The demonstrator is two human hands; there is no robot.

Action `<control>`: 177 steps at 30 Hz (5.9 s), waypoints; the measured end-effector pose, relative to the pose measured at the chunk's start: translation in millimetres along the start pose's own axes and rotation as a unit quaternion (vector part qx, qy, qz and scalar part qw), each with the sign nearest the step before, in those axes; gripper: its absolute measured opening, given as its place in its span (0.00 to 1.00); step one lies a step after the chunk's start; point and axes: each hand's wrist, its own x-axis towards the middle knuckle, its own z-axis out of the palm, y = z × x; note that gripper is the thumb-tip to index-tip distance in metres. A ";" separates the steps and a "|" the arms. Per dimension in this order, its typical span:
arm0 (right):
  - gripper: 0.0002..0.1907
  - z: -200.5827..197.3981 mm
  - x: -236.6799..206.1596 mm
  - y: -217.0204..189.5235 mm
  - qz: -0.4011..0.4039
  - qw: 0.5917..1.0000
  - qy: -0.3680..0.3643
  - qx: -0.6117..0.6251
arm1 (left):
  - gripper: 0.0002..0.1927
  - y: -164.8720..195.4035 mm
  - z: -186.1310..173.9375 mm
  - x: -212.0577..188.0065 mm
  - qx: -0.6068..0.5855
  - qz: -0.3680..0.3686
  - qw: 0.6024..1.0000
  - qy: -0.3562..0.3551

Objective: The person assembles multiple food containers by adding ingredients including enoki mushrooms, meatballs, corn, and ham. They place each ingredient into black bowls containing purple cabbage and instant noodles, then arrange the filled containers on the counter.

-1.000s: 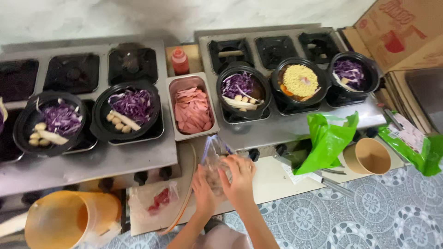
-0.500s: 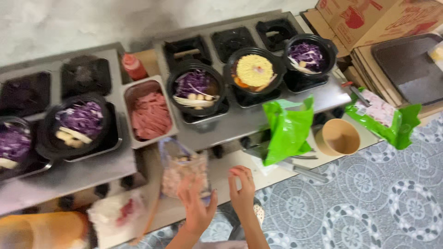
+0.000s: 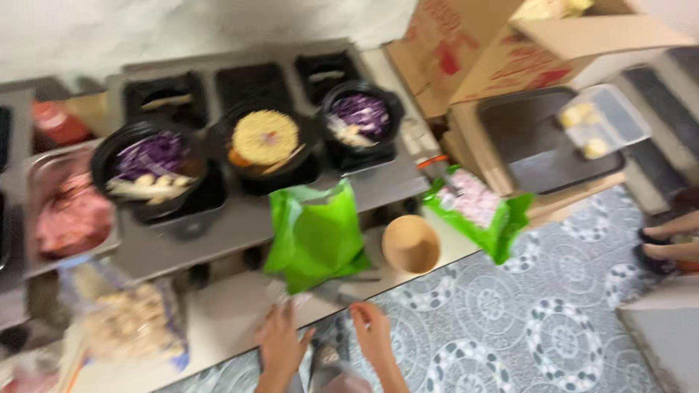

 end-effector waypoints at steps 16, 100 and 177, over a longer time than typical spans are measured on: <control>0.09 28.6 59.8 -24.0 -0.001 0.983 -0.152 0.107 | 0.40 -28.8 -9.3 -5.3 -0.004 -0.119 0.988 0.098; 0.19 -92.2 283.5 -168.2 -0.443 0.694 -0.526 0.213 | 0.59 230.8 -60.8 78.6 -0.685 -0.264 0.505 0.455; 0.28 189.4 160.3 -269.1 -0.222 0.770 -0.520 0.295 | 0.58 -39.8 -135.0 -46.3 -0.715 -0.278 0.459 0.448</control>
